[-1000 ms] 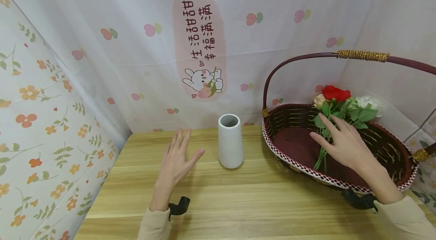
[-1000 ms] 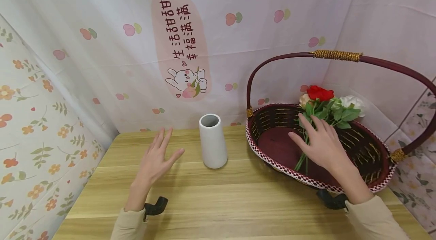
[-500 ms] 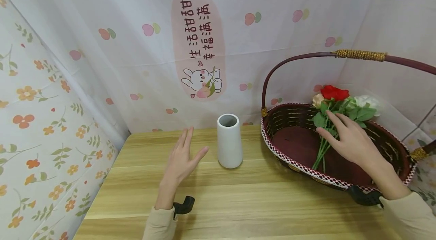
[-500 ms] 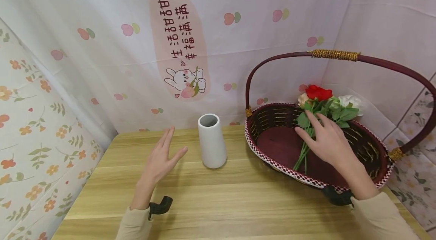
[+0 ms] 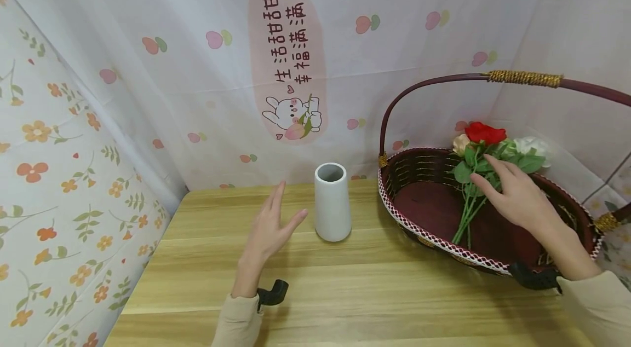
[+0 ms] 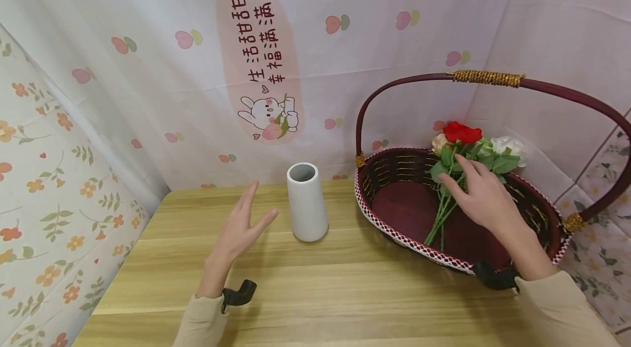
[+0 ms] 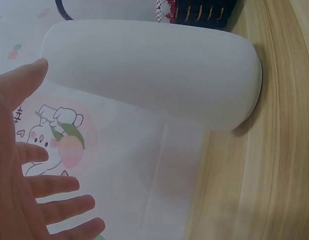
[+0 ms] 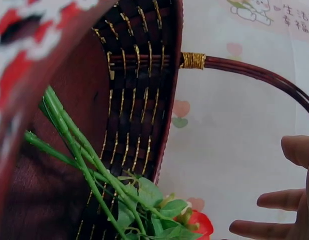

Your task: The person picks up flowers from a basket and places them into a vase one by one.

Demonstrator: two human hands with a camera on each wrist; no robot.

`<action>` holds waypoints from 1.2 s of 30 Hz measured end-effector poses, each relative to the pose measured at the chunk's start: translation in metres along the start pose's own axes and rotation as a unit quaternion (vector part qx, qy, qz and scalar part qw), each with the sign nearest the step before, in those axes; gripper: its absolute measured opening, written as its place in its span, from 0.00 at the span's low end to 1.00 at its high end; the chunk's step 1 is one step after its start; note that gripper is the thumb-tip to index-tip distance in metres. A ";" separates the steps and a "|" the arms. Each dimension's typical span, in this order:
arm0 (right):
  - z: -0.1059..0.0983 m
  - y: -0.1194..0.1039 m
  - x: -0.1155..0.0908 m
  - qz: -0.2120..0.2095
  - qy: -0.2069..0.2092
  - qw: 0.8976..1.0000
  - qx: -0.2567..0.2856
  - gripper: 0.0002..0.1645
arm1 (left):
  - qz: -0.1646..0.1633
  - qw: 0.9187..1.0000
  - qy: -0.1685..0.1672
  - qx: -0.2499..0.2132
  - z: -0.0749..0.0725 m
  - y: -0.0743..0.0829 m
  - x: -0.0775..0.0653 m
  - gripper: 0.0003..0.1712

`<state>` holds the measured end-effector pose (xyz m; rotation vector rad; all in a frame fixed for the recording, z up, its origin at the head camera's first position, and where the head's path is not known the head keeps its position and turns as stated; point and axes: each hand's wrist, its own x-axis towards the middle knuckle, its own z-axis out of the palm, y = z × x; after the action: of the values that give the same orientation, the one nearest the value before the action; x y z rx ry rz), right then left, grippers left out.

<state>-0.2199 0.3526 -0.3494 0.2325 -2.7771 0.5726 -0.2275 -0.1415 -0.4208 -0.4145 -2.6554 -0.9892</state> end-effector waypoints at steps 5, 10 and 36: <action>-0.002 0.006 0.002 0.010 0.005 1.000 0.016 0.43 | -0.013 1.000 -0.010 -0.016 0.004 0.001 0.001 0.53; -0.004 0.012 0.004 0.007 0.024 0.999 0.030 0.39 | -0.016 0.999 -0.014 -0.028 0.009 0.000 0.003 0.54; -0.017 0.048 0.008 0.100 0.013 0.987 0.125 0.39 | -0.021 0.996 -0.032 -0.081 0.030 0.001 0.012 0.56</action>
<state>-0.2336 0.4022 -0.3490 -0.0036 -2.7156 0.9694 -0.2423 -0.1186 -0.4378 -0.4331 -2.6591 -1.2285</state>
